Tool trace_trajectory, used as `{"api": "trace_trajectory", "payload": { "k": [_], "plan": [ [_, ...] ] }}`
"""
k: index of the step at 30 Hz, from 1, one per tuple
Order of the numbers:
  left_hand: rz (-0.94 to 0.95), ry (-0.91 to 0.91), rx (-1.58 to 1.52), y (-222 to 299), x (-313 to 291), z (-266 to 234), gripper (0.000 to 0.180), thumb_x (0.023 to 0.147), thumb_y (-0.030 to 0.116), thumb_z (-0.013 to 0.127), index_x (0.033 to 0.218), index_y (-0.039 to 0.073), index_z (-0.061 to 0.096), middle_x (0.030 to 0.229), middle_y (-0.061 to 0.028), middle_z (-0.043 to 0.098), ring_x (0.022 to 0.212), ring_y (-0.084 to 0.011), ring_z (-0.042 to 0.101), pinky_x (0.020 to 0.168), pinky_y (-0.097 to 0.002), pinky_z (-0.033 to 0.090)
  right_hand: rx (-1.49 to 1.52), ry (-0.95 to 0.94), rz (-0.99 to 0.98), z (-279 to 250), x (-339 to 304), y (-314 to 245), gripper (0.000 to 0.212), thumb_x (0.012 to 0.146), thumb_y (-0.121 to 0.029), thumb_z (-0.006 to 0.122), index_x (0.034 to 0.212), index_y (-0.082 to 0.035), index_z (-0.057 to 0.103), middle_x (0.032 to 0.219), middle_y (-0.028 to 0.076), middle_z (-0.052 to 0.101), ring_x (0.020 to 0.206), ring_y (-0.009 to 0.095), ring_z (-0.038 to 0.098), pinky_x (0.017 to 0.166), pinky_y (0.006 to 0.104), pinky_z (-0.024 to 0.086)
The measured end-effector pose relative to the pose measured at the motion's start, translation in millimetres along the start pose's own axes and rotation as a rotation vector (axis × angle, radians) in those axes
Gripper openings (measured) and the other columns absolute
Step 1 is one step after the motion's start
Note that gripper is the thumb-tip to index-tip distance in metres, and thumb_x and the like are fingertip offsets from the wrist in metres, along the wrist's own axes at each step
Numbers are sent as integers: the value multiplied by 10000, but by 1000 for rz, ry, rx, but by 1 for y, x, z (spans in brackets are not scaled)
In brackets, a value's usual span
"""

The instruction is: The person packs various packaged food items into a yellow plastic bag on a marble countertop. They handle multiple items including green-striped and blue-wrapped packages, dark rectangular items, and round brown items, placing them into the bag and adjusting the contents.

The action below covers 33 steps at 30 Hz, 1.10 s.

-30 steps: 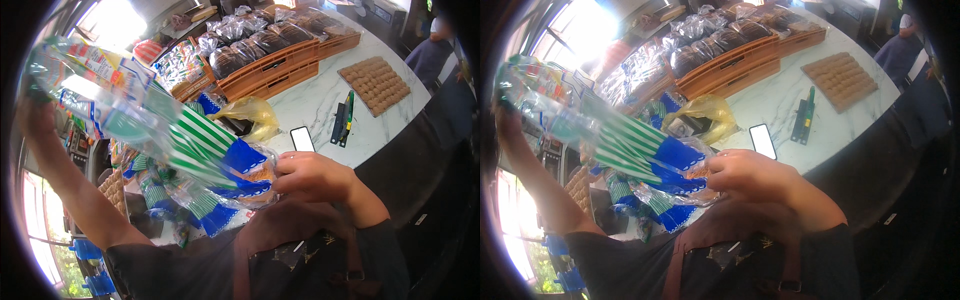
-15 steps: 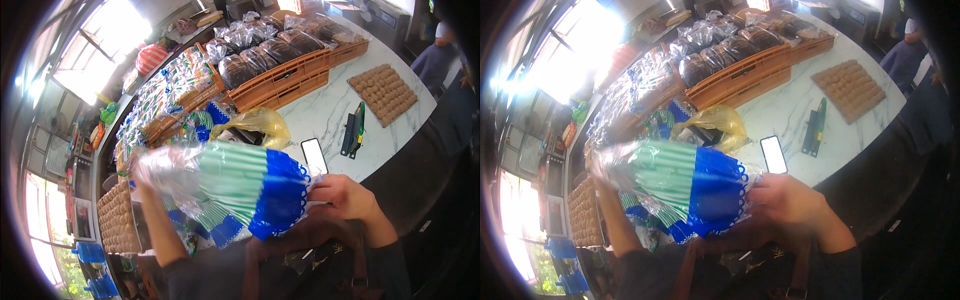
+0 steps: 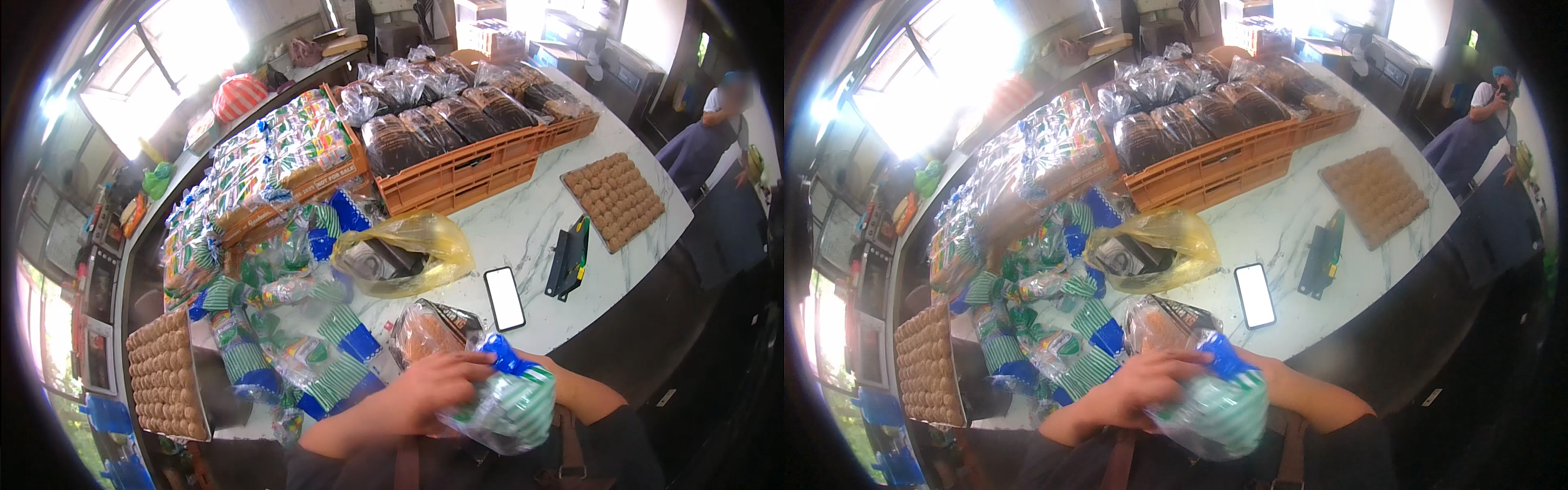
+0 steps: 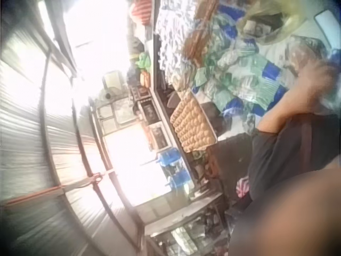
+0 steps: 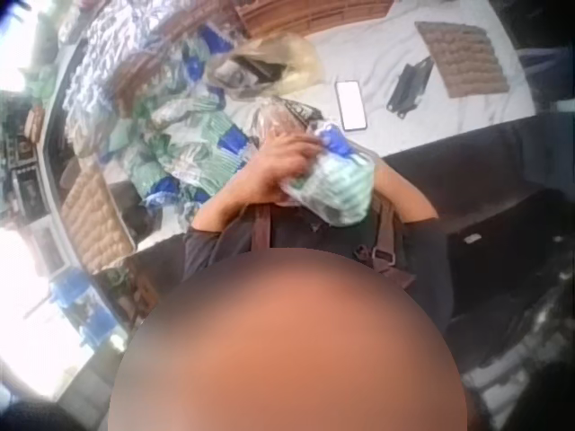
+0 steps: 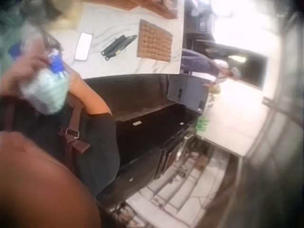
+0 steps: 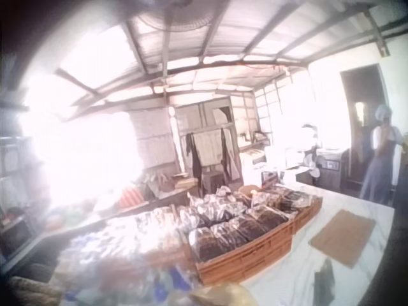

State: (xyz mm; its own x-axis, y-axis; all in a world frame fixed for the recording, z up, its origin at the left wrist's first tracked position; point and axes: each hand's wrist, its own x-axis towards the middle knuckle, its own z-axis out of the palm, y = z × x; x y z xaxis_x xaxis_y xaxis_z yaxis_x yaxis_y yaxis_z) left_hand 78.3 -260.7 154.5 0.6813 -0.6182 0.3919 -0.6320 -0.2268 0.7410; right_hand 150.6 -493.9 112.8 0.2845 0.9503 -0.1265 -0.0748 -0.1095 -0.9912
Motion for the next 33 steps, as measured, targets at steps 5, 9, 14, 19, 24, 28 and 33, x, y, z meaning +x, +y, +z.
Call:
{"api": "trace_trajectory", "payload": {
  "k": [5,9,14,19,24,28,33],
  "plan": [
    [-293,1123,-752,-93,-53,-59,363,825,118,682,1164,47,576,1030,-101,617,865,-166,622,752,-306,535,-540,-43,-81,-6,27,-34,277,893,-268,659,1050,-41,647,932,132,662,873,343,637,773,394,511],
    [-983,533,-117,-210,-90,-102,359,754,61,704,1106,20,644,969,-131,672,843,-195,643,756,-310,529,-471,91,-77,-5,20,-45,238,870,-233,692,994,-30,669,907,120,673,836,321,651,746,383,516],
    [-862,11,184,-341,-68,-74,422,735,140,722,1142,43,662,1047,-176,688,977,-296,648,859,-390,494,-456,111,-50,-4,22,-43,224,867,-218,698,990,-32,675,919,117,676,834,315,650,742,371,517],
    [-772,753,-191,-398,5,-45,467,760,168,703,1189,15,600,1079,-212,648,1030,-409,594,925,-466,447,-480,151,-62,-1,27,-41,212,866,-210,701,981,-34,672,914,118,674,831,313,649,736,371,516],
    [-770,399,966,-398,4,-12,637,818,415,661,1325,61,506,1376,-207,467,1285,-402,398,1001,-599,302,-463,226,-15,-3,20,-41,189,863,-193,707,973,-45,665,878,98,650,797,296,639,827,379,524],
    [-857,229,949,-367,-6,-7,819,834,505,621,1475,81,339,1473,-208,380,1351,-400,343,1023,-631,277,-577,340,-269,-12,16,-52,225,822,-194,752,971,-46,669,839,82,610,775,286,618,1061,479,421],
    [-1136,55,575,-281,10,-66,807,818,461,672,1439,35,383,1451,-185,430,1308,-369,439,1030,-503,365,-710,369,-351,-29,-2,-82,331,750,-218,800,1012,-62,669,917,94,588,850,325,602,1064,506,406]
  ]
}}
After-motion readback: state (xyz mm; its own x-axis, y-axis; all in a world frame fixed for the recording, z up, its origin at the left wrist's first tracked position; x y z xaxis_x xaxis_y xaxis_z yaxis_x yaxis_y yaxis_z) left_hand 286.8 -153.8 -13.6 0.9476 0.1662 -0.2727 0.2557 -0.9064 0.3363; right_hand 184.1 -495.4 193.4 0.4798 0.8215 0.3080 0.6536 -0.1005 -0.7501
